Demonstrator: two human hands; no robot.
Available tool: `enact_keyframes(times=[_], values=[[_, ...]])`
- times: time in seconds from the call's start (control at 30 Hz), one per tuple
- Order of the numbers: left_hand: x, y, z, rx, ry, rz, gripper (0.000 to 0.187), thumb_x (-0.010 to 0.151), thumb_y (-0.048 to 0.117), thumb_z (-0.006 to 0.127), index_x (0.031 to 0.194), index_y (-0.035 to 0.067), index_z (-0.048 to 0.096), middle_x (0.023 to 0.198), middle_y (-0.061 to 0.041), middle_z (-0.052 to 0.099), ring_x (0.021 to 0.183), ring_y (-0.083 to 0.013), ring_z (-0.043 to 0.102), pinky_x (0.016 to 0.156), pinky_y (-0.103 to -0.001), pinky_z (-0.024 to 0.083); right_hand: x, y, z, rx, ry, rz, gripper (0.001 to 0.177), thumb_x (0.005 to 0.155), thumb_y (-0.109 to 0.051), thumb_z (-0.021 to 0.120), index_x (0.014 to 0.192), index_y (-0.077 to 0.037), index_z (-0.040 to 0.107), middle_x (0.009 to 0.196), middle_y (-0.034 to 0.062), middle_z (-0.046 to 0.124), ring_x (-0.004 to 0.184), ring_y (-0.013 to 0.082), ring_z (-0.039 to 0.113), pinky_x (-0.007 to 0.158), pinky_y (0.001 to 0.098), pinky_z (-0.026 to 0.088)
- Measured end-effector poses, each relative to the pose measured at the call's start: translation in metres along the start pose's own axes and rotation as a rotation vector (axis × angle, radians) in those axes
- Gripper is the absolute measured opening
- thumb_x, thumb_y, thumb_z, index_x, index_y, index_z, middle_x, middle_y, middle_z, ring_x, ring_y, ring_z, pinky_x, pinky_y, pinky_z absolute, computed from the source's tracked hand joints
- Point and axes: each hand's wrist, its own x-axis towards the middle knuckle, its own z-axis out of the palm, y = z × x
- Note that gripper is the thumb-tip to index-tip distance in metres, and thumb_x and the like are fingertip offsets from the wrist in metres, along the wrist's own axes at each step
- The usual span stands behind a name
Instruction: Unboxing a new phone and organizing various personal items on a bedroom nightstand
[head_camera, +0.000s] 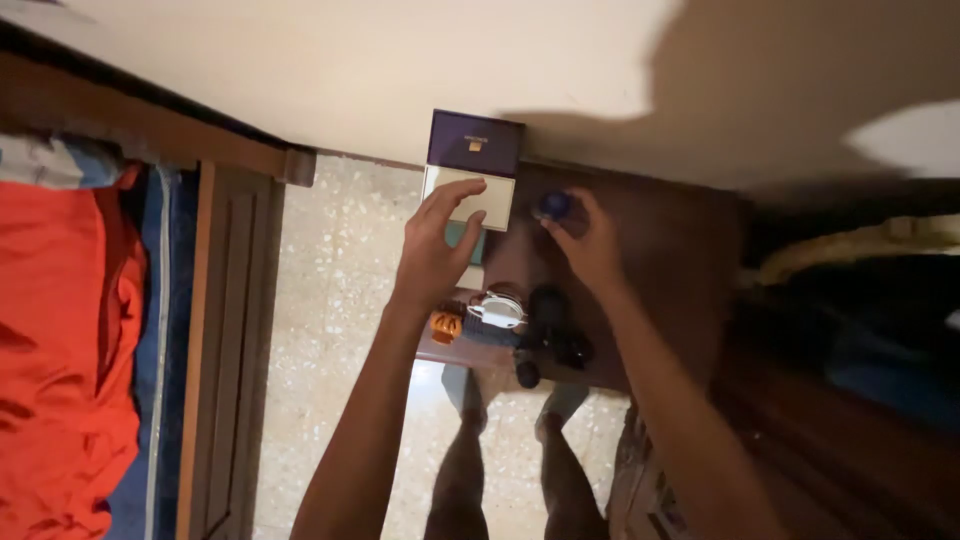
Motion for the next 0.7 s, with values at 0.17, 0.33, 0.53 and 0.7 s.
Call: enact_keyframes(times=[0.17,0.33,0.53,0.7], values=[[0.022,-0.007,-0.008,-0.006,-0.060,-0.029,0.033,0.094,-0.005,0.068,0.125,0.007,0.066,0.119,-0.011,0.070,0.116,-0.0301,0.067,0.099,-0.041,0.055,0.018,0.035,0.030,0.093,0.027,0.070,0.049,0.086,-0.009,0.085,0.129,-0.002,0.061,0.120,0.0185,0.069,0.119,0.0318,0.064,0.102,0.0453,0.054],[0.035,-0.018,-0.007,-0.031,-0.088,-0.055,0.031,0.095,-0.006,0.067,0.125,0.003,0.066,0.118,-0.014,0.069,0.116,-0.0332,0.066,0.101,-0.044,0.054,0.031,0.043,0.049,0.193,0.017,0.116,0.051,0.089,-0.005,0.081,0.132,0.003,0.054,0.124,0.0252,0.064,0.123,0.0419,0.060,0.103,0.0559,0.054],[0.034,-0.025,-0.005,-0.069,-0.101,-0.069,0.032,0.096,-0.005,0.066,0.126,0.004,0.065,0.119,-0.014,0.069,0.118,-0.0336,0.066,0.103,-0.046,0.052,0.039,0.026,0.057,0.110,-0.018,0.151,0.043,0.091,-0.007,0.080,0.128,-0.005,0.060,0.120,0.0144,0.068,0.120,0.0329,0.064,0.101,0.0479,0.057],[0.030,-0.025,-0.002,-0.066,-0.109,-0.067,0.034,0.096,-0.005,0.065,0.128,0.005,0.064,0.120,-0.014,0.068,0.122,-0.0357,0.063,0.105,-0.047,0.050,0.039,0.016,0.060,0.104,-0.022,0.130,0.045,0.092,-0.005,0.077,0.131,0.001,0.056,0.126,0.0240,0.063,0.127,0.0412,0.057,0.106,0.0544,0.053]])
